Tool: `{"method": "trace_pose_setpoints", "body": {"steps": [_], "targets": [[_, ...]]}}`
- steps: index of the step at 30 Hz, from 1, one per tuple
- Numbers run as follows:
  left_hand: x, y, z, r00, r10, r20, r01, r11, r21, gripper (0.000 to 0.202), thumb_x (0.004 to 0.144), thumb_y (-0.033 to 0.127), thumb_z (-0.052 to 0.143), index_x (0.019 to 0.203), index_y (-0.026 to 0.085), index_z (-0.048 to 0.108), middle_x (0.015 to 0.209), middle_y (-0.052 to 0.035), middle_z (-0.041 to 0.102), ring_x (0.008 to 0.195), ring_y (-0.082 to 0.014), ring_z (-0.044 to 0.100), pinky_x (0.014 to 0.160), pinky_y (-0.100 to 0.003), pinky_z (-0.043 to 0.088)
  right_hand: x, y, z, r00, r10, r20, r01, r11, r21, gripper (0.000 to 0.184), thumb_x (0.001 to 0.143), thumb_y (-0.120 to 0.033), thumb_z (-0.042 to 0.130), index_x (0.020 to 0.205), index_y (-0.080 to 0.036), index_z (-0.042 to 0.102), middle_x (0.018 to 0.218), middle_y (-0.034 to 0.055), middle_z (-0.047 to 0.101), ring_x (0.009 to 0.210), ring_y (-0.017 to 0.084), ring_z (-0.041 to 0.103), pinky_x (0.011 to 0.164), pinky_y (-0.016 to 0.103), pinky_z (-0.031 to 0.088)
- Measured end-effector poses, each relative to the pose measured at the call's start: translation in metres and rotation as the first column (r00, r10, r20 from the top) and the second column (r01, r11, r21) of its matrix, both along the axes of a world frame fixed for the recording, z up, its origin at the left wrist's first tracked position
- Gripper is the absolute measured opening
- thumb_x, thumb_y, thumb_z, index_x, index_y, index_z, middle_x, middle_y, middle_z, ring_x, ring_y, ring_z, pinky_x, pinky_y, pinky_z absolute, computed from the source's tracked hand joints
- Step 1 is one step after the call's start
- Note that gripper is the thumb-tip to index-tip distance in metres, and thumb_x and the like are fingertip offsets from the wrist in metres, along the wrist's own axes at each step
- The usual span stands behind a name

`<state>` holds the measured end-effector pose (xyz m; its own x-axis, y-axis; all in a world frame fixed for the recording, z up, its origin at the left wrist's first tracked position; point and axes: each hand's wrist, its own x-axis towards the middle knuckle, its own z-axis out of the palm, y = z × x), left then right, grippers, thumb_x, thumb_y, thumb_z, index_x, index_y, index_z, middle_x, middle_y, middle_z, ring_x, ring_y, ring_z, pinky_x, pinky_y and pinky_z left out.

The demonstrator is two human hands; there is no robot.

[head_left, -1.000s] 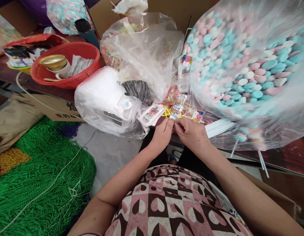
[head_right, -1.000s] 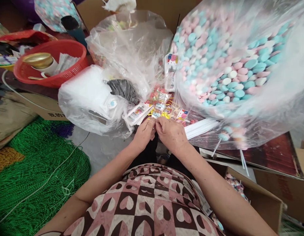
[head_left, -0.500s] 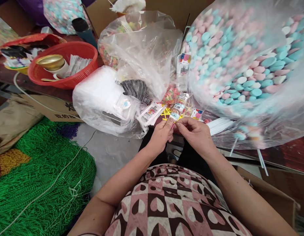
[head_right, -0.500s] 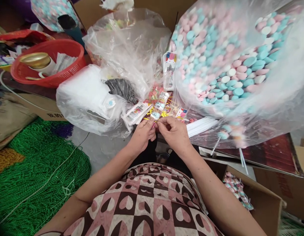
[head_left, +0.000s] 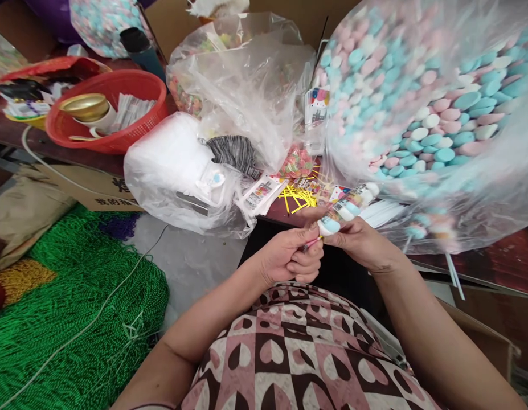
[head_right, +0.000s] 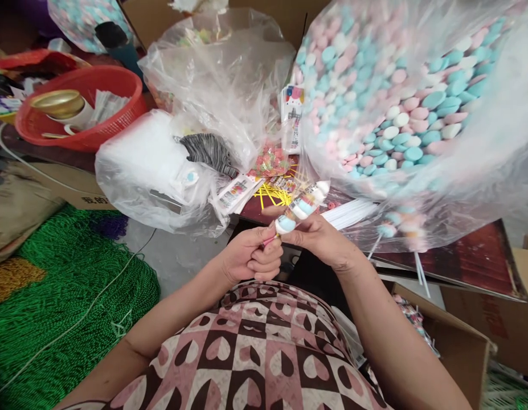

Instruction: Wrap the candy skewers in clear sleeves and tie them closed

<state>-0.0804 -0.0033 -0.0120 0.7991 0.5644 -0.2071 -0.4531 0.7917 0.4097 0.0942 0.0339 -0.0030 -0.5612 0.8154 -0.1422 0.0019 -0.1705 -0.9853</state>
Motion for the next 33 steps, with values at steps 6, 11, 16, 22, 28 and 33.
{"method": "trace_pose_setpoints", "body": {"steps": [6,11,16,22,28,33], "targets": [[0.009,-0.001,0.004,0.997,0.078,-0.014,-0.078,0.996,-0.035,0.038,0.09,0.045,0.053,0.065,0.017,0.05,0.043,0.0108,0.018,0.032,-0.0042,0.014,0.035,-0.017,0.028,-0.002,0.001,-0.018,0.976,-0.215,-0.04,0.215,0.976,0.009,0.031,0.061,-0.049,0.082,0.075,-0.023,0.073,0.075,0.001,0.071,0.074,0.02,0.065,0.076,0.037,0.052],[0.016,0.005,-0.001,0.924,0.328,-0.198,-0.302,0.942,0.15,0.034,0.082,0.047,0.065,0.075,0.018,0.05,0.043,0.0121,0.026,0.033,-0.0035,0.021,0.037,-0.017,0.031,-0.012,0.0,-0.019,0.909,-0.407,0.087,0.385,0.902,0.195,0.024,0.073,-0.04,0.073,0.064,-0.021,0.062,0.062,-0.0023,0.061,0.058,0.013,0.054,0.061,0.029,0.046],[0.022,0.012,-0.01,0.721,0.574,-0.389,-0.424,0.809,0.408,0.042,0.077,0.057,0.065,0.073,0.019,0.048,0.043,0.0126,0.029,0.034,-0.0031,0.024,0.038,-0.018,0.031,-0.02,-0.007,-0.013,0.814,-0.533,0.231,0.384,0.792,0.475,0.017,0.081,-0.033,0.062,0.069,-0.021,0.062,0.067,0.0008,0.063,0.064,0.016,0.056,0.062,0.029,0.044],[0.018,0.012,-0.014,0.686,0.569,-0.453,-0.321,0.796,0.513,0.04,0.084,0.057,0.055,0.074,0.02,0.047,0.046,0.0112,0.031,0.038,-0.0048,0.029,0.044,-0.02,0.035,-0.018,-0.007,-0.011,0.867,-0.462,0.187,0.354,0.835,0.421,0.017,0.083,-0.034,0.059,0.073,-0.021,0.062,0.069,-0.0001,0.062,0.067,0.015,0.056,0.065,0.028,0.046],[0.007,0.017,0.003,0.688,0.644,-0.335,-0.377,0.711,0.593,0.034,0.08,0.051,0.066,0.093,0.019,0.062,0.084,-0.0007,0.063,0.073,-0.0101,0.057,0.069,-0.022,0.045,-0.017,-0.015,0.008,0.857,-0.396,0.331,0.147,0.802,0.579,0.014,0.084,-0.028,0.058,0.073,-0.021,0.062,0.066,0.0,0.064,0.061,0.014,0.056,0.061,0.027,0.044],[0.0,0.017,0.036,0.732,0.66,-0.17,-0.522,0.703,0.482,0.048,0.084,0.066,0.048,0.102,0.025,0.066,0.071,-0.0021,0.062,0.077,-0.0183,0.063,0.065,-0.028,0.047,-0.016,-0.021,0.01,0.838,-0.401,0.37,0.117,0.795,0.595,0.014,0.087,-0.028,0.054,0.08,-0.021,0.065,0.072,0.0014,0.067,0.065,0.016,0.061,0.062,0.028,0.047]]}}
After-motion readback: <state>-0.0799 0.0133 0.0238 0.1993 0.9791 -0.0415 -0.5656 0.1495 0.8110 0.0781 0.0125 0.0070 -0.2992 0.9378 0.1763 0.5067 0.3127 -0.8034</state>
